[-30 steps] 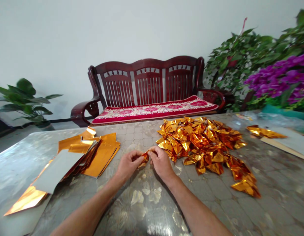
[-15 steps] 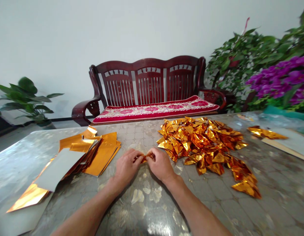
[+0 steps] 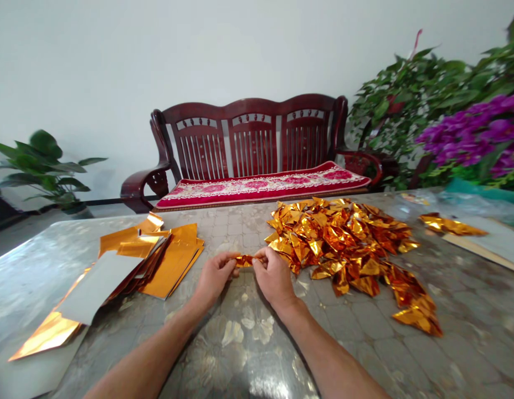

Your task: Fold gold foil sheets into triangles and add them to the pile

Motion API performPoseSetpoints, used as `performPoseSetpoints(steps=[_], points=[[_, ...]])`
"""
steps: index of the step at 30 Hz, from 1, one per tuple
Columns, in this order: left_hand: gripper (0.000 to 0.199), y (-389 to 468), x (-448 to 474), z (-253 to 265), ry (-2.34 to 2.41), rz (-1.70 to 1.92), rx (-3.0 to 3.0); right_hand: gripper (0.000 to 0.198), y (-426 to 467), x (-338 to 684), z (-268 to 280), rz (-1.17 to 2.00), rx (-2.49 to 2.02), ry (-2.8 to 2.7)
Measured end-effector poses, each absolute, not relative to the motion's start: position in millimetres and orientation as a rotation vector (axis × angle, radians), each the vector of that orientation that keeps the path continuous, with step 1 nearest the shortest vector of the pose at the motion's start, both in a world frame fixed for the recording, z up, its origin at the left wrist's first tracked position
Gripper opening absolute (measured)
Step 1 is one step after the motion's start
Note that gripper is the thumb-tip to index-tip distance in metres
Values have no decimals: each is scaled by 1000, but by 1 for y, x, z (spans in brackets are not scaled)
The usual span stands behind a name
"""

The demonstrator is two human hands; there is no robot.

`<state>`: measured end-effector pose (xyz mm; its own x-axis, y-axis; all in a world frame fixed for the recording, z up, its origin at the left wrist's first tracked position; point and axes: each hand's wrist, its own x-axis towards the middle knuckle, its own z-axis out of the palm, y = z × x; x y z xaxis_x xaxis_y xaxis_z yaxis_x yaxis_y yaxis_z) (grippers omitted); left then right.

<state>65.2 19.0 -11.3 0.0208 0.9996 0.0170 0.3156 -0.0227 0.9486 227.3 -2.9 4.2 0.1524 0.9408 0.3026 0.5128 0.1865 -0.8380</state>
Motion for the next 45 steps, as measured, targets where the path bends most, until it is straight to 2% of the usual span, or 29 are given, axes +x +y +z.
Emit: performPoseSetpoints(steps=[15,21,35,45], points=[[25,15,69,-12,1368,1158,1462,24,-6,222,4,587,-1514,-1618],[28,16,74,-16,1403,1151,1370,24,-4,219,-1,583,-1498,-1624],[19,2,86,-7,1318,1269,1262,23,-2,212,-1,731,-1483,-1461],[29,1,86,-6,1200,1267,1100,25,-6,208,0,760,-1464,-1429]])
